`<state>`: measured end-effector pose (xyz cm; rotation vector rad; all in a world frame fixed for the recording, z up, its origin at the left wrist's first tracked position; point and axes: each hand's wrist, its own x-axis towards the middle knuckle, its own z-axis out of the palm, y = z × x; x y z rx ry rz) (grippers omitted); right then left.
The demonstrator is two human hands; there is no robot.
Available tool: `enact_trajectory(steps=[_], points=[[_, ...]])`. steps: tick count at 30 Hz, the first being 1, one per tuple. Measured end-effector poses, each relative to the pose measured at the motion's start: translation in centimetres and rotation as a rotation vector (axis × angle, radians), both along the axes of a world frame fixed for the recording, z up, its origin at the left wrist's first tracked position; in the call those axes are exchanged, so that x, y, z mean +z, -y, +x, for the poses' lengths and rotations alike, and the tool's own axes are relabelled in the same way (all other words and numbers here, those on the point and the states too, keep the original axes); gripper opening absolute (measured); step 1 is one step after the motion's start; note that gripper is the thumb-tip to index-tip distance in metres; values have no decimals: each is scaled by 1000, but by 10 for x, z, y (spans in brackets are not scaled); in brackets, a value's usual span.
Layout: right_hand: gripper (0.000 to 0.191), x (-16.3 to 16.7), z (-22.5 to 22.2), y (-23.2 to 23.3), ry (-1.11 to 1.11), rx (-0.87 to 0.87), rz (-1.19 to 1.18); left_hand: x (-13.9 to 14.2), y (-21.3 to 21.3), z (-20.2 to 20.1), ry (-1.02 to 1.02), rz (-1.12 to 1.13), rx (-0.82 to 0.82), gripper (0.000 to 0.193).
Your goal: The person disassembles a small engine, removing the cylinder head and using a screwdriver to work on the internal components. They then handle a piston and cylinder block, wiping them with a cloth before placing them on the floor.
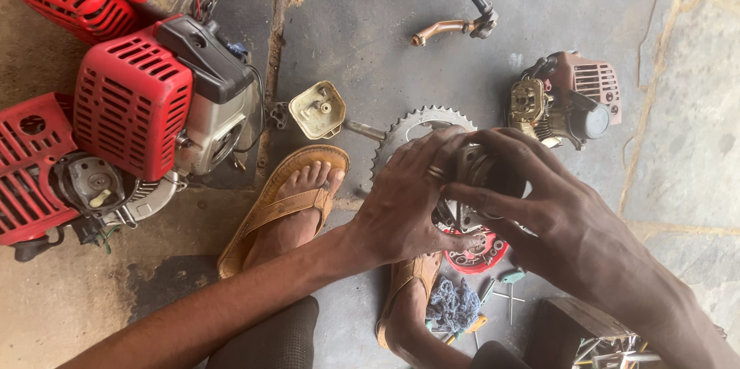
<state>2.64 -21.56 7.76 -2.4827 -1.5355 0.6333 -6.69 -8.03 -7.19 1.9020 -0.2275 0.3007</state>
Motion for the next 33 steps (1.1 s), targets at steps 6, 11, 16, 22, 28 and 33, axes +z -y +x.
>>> enact_trajectory(steps=[6,11,16,22,28,33], points=[[77,3,4,2,-73,-42,-27,1,2,1,-9,86,0,105],[97,6,8,2,-45,-98,-69,4,0,4,38,17,53,115],[97,9,14,3,-192,-191,-119,8,-2,4,-27,-24,39,111],[89,5,21,7,-243,-256,-68,12,-3,9,-163,-79,-25,105],[94,0,31,3,-253,-299,-104,11,-6,11,-128,-62,17,109],[91,-1,19,-1,-149,-197,-54,9,-8,5,-145,-62,-16,102]])
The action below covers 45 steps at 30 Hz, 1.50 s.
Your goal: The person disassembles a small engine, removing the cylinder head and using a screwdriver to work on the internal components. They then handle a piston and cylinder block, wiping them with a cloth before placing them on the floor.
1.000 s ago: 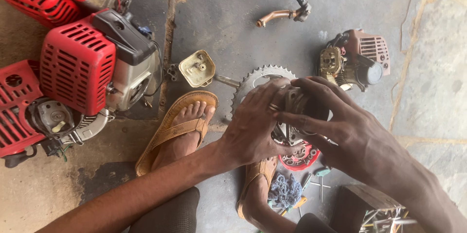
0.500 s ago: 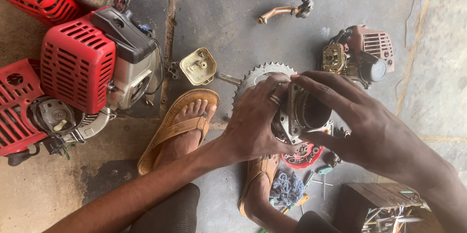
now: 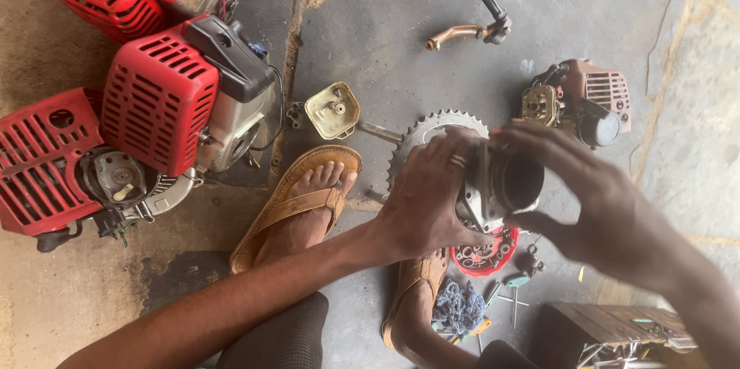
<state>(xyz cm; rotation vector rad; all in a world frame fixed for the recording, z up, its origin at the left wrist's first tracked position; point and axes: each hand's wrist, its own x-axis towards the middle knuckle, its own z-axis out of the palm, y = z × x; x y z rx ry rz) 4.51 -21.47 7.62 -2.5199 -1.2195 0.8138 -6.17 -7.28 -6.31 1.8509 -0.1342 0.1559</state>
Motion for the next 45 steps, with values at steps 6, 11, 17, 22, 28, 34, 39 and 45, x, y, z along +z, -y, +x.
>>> enact_trajectory(steps=[6,11,17,22,28,34,39,45], points=[[83,4,-13,-5,148,123,31,-2,-4,-3,56,87,31,109],[87,8,-12,-11,201,189,55,-4,-6,-1,94,66,10,119],[90,8,-16,-4,170,77,-38,-8,-1,1,159,158,3,123],[97,7,-14,-1,176,131,26,-10,-4,2,165,197,-7,116],[90,7,-16,6,133,90,30,-10,-7,2,160,332,-74,117],[77,9,-9,13,190,90,78,-10,-6,4,185,305,-75,120],[41,39,-17,-44,292,-161,334,-13,-5,4,152,278,-60,124],[56,-19,-9,-68,252,35,164,-15,-5,3,259,256,7,101]])
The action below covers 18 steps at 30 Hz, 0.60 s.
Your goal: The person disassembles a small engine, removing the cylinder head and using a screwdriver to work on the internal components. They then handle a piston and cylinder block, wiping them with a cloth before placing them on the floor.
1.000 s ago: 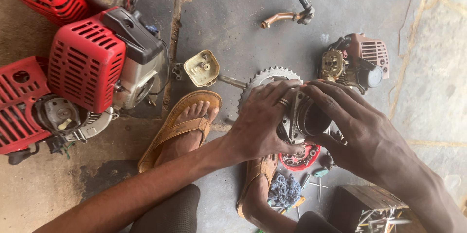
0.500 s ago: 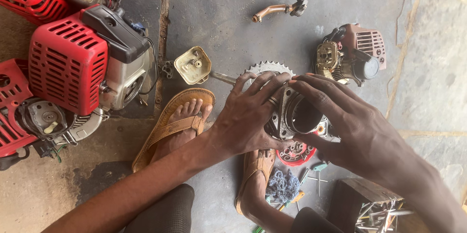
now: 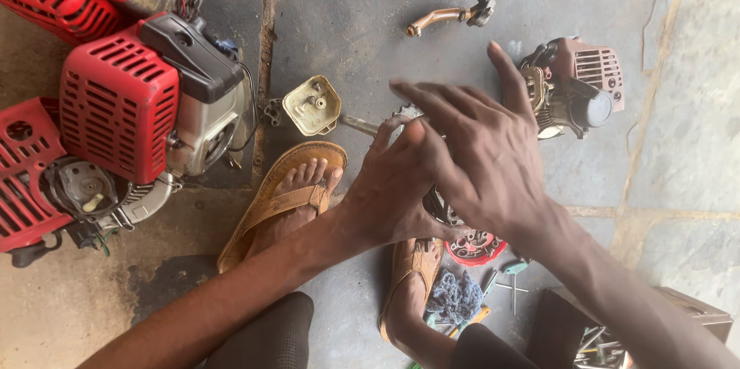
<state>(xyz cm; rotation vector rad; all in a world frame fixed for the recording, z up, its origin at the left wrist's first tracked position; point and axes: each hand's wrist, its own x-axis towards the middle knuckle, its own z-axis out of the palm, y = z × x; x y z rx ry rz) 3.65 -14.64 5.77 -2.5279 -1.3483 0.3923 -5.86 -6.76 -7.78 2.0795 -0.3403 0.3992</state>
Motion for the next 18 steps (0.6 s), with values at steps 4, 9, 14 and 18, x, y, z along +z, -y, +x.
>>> enact_trajectory(steps=[4,9,14,18], points=[[63,-36,4,36,39,52,31,4,-2,-1,-96,20,-49,101],[59,28,6,-3,-36,-71,103,3,0,3,-72,55,-27,107],[47,32,1,-28,-85,-21,79,-1,2,3,-131,22,-89,88],[52,-38,7,13,82,197,35,0,-2,0,-65,34,-21,111]])
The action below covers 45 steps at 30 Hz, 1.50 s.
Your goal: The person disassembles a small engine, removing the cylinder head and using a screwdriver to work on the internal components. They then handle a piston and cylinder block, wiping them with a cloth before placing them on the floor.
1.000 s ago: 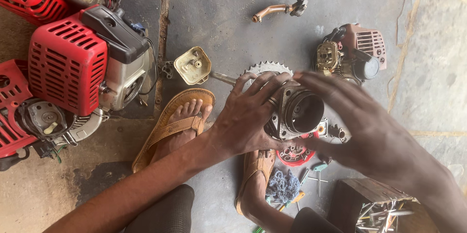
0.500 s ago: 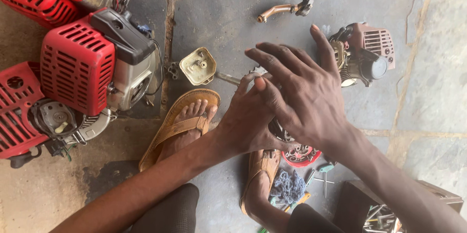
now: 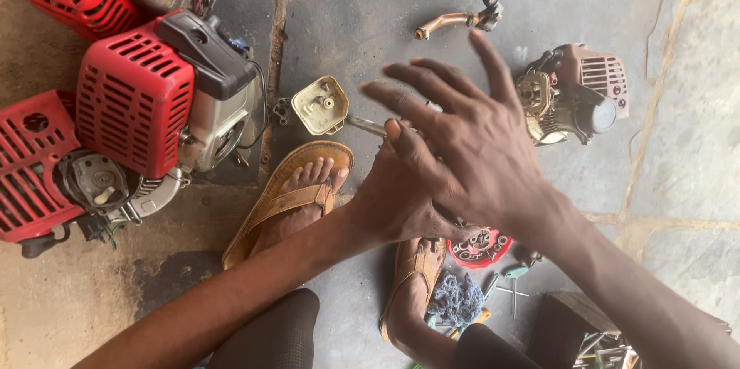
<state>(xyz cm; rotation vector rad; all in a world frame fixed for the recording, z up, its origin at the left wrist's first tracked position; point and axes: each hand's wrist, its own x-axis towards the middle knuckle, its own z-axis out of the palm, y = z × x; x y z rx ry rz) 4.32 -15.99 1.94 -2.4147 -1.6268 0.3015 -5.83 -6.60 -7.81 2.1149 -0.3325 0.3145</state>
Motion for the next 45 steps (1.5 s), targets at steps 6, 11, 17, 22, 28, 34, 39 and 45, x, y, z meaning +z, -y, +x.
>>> enact_trajectory(steps=[6,11,17,22,28,34,39,45], points=[[52,52,11,-14,-102,-164,14,4,1,4,-52,35,-5,111],[58,74,-1,-53,-236,-162,65,1,3,3,-80,-2,-52,96],[57,-28,19,16,-170,-59,-110,-1,0,2,-40,-117,-9,112],[55,27,13,-17,-171,-42,40,-2,4,6,-143,-26,-48,105],[48,111,-5,-66,-91,-246,88,-6,6,2,-57,-32,-13,103],[49,-17,2,21,-41,-66,-41,-6,1,-4,9,-30,23,93],[45,33,-1,-6,-95,-124,35,-3,3,-1,-39,-49,3,98],[43,80,-14,-45,-39,-212,28,-2,3,-2,-95,-59,-22,91]])
